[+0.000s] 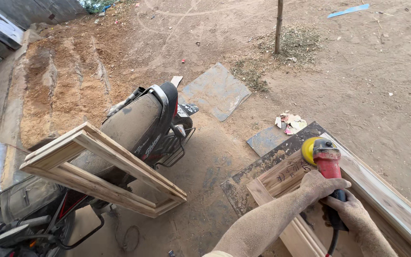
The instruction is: The person sands a wooden frame using a power sander, moving the tool across the inner and outer edges of the frame while holding it steady by hand.
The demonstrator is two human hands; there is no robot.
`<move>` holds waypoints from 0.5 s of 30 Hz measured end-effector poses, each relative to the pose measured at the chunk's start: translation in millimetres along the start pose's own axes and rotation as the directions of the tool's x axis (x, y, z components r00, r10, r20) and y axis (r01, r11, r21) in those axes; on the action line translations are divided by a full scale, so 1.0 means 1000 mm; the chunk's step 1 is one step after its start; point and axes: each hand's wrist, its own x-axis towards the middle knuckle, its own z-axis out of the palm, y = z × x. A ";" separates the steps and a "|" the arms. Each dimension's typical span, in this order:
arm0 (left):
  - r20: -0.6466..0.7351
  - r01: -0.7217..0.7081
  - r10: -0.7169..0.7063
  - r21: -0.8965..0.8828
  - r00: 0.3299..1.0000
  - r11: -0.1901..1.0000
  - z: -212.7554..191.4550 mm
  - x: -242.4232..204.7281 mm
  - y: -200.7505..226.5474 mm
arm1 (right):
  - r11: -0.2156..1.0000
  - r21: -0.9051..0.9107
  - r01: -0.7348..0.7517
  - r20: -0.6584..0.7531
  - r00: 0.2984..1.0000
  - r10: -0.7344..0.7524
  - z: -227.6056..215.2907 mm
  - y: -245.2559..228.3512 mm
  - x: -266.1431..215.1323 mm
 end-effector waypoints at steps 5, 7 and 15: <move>0.024 0.137 -0.136 -0.057 0.990 0.989 -0.016 -0.044 -0.014 | 0.997 -0.035 -0.073 0.109 0.991 0.077 0.018 0.018 -0.017; 0.003 0.107 -0.108 -0.143 0.994 0.984 -0.023 -0.068 -0.024 | 0.994 -0.072 -0.080 0.132 0.987 0.089 0.030 0.023 -0.032; -0.132 0.199 -0.248 -0.301 0.960 0.933 -0.035 -0.137 -0.046 | 0.985 -0.151 -0.083 0.264 0.957 0.122 0.060 0.023 -0.097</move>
